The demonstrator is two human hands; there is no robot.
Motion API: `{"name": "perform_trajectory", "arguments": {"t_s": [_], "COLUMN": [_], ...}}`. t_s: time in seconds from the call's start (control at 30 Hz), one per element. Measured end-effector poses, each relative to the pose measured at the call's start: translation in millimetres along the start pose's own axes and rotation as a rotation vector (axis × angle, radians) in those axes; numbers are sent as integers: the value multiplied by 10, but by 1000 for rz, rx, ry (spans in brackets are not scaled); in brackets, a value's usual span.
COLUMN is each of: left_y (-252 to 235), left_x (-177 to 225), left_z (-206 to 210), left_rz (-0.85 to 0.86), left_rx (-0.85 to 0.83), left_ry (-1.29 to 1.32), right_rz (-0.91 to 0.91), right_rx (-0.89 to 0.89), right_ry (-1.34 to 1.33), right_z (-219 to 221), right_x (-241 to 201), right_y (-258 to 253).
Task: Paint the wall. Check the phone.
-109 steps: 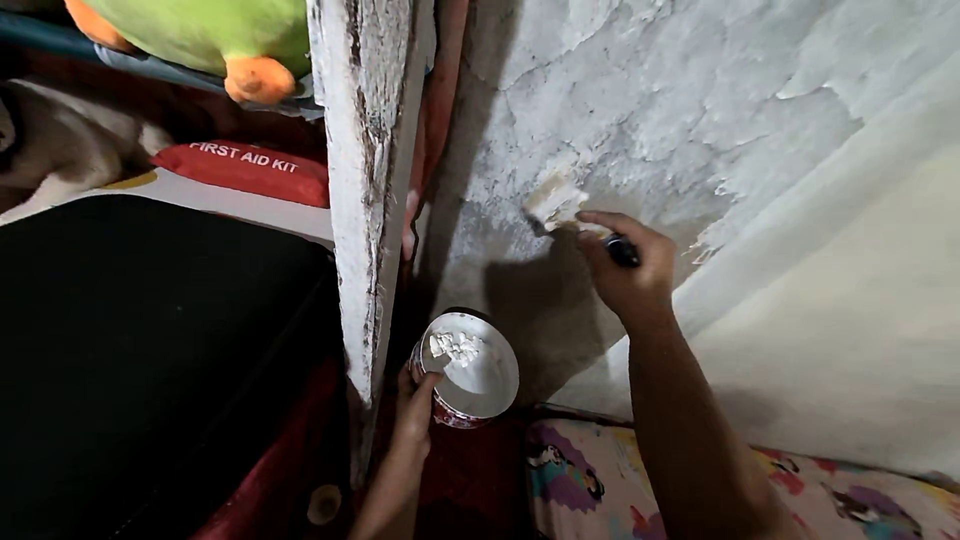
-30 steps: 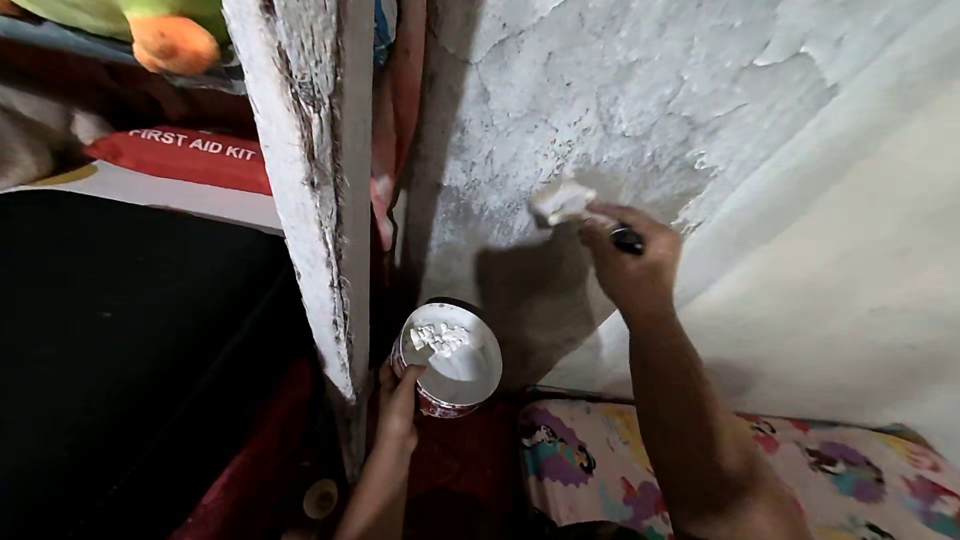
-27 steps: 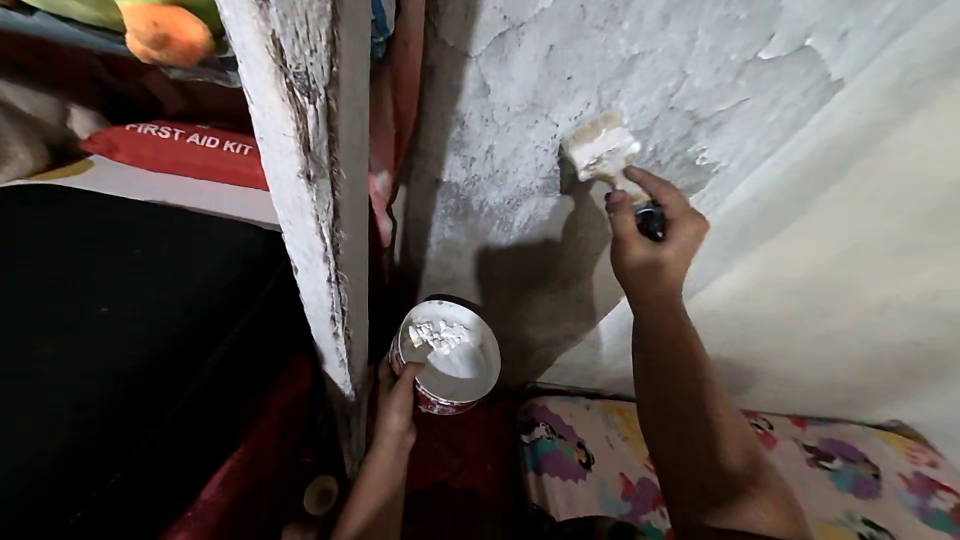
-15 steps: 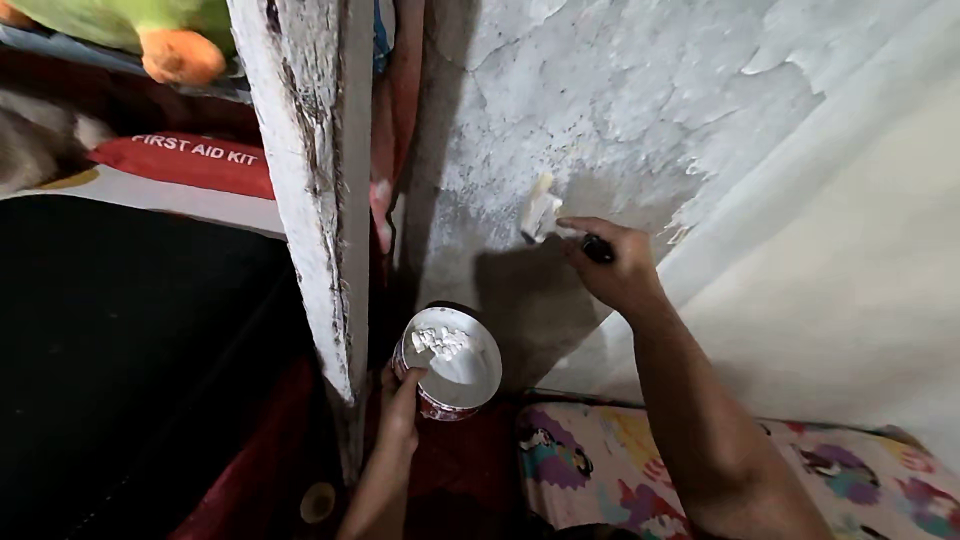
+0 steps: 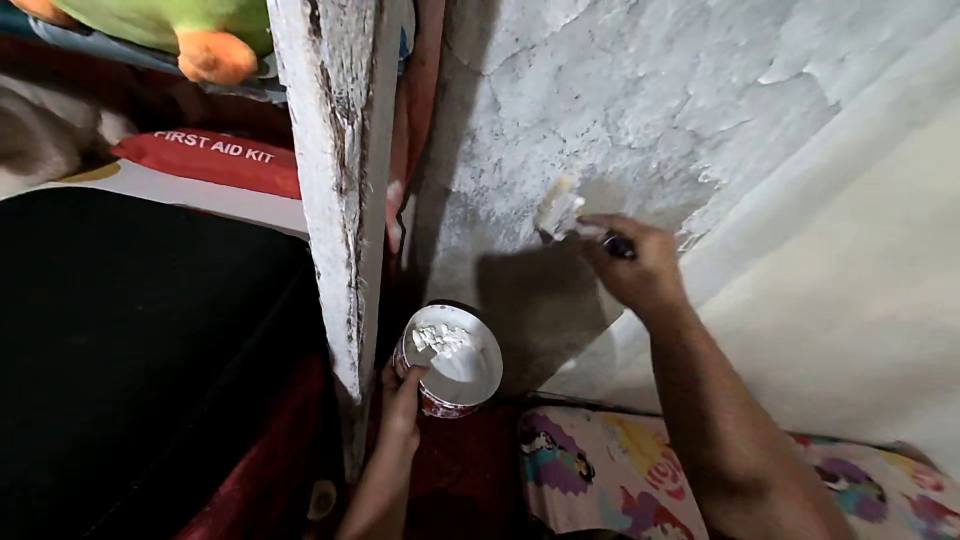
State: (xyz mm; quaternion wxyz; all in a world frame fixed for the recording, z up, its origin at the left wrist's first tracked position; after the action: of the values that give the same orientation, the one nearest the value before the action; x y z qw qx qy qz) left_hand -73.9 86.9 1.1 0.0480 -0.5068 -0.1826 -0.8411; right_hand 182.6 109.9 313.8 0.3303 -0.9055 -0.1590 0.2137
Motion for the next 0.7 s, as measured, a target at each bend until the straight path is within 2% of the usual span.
{"name": "perform_trajectory", "arguments": {"t_s": [0.1, 0.17, 0.2, 0.3, 0.33, 0.47, 0.5, 0.6, 0.63, 0.7], "left_y": [21, 14, 13, 3, -2, 1, 5, 4, -1, -12], "left_x": [-35, -55, -61, -59, -62, -69, -71, -59, -54, -43], "left_z": [22, 40, 45, 58, 57, 46, 44, 27, 20, 0], "left_rz": [-18, -25, -27, -29, -25, -18, -22, -25, -23, -12], "left_rx": [-13, -23, -24, -25, -27, -25, -29, -23, -19, -10], "left_ry": [-4, -18, -21, -10, -1, 14, 19, -3, -7, -16], "right_rz": [-9, -36, -34, 49, 82, 4, 0, 25, 42, 23], "right_rx": [292, 401, 361, 93, 64, 376, 354, 36, -2, 135], "right_ry": [-87, -190, -217, -200, -230, -321, -270, -75, -59, -114], "right_z": [-423, -470, -387, -98, -106, -396, -359, -148, -181, -414], "right_x": [16, 67, 58, -7, -4, 135, 139, -63, -97, -78], "right_y": [-172, -292, -332, -310, -281, -247, -250, -205, -227, -280]}}
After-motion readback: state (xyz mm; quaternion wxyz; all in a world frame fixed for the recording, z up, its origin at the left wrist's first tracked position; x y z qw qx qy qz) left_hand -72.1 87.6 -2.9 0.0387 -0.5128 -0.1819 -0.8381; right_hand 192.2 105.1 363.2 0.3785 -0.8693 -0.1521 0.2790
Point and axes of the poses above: each hand's wrist, its own y-axis away from the middle knuckle, its own z-axis out of the palm, x = y × z, the point moved 9 cm from there along -y, towards the middle knuckle, and after that the axes turned 2 degrees about z, right-handed, at the moved point
